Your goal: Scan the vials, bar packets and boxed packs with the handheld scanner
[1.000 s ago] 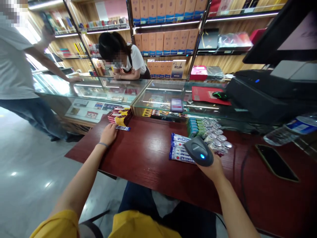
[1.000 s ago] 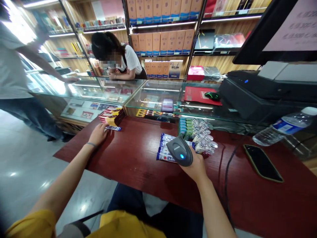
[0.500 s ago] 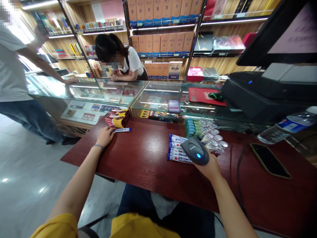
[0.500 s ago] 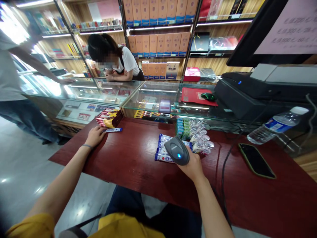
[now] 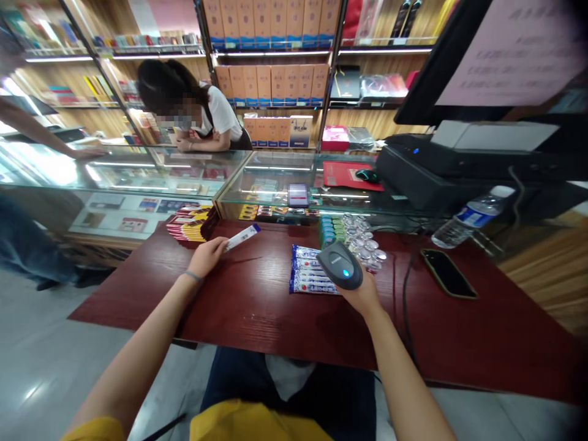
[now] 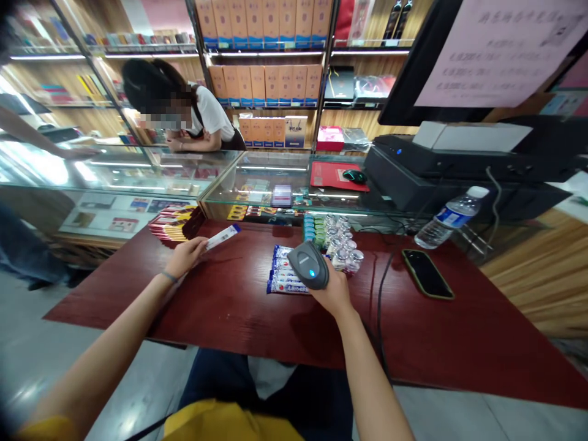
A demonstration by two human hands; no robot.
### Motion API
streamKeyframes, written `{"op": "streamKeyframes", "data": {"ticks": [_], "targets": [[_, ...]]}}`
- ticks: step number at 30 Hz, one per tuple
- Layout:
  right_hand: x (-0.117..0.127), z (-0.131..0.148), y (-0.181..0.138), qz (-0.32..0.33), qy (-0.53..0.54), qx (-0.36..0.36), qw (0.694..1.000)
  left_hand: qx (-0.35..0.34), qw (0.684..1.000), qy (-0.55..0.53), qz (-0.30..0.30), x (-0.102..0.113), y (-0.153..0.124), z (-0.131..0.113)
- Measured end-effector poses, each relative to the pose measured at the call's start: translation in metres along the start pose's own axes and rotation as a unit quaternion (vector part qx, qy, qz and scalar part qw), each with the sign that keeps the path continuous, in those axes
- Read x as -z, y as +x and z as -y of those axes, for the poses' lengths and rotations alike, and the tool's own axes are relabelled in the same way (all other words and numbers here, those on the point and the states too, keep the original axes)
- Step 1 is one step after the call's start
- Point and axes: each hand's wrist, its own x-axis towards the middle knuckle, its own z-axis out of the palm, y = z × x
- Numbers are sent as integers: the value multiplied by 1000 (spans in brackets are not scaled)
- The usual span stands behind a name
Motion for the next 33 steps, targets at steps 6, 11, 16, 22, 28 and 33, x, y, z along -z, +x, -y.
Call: {"op": "streamKeyframes", "data": {"ticks": [6, 11, 16, 22, 28, 33], "targets": [[5, 1, 5, 2, 2, -24, 1000, 63, 968, -228, 84, -56, 23, -75], [17, 15, 9, 9, -11, -54, 998, 51, 949, -291, 109, -89, 29, -116], [22, 18, 10, 34, -6, -54, 998, 56, 945, -306, 99, -100, 27, -121], [21, 13, 9, 88, -25, -23, 995, 57, 953, -285, 90, -100, 26, -119], [22, 14, 10, 52, -15, -48, 997, 57, 938, -332, 82, -105, 23, -118], [21, 5, 9, -73, -18, -61, 995, -8, 951, -307, 41, -105, 12, -127]]}}
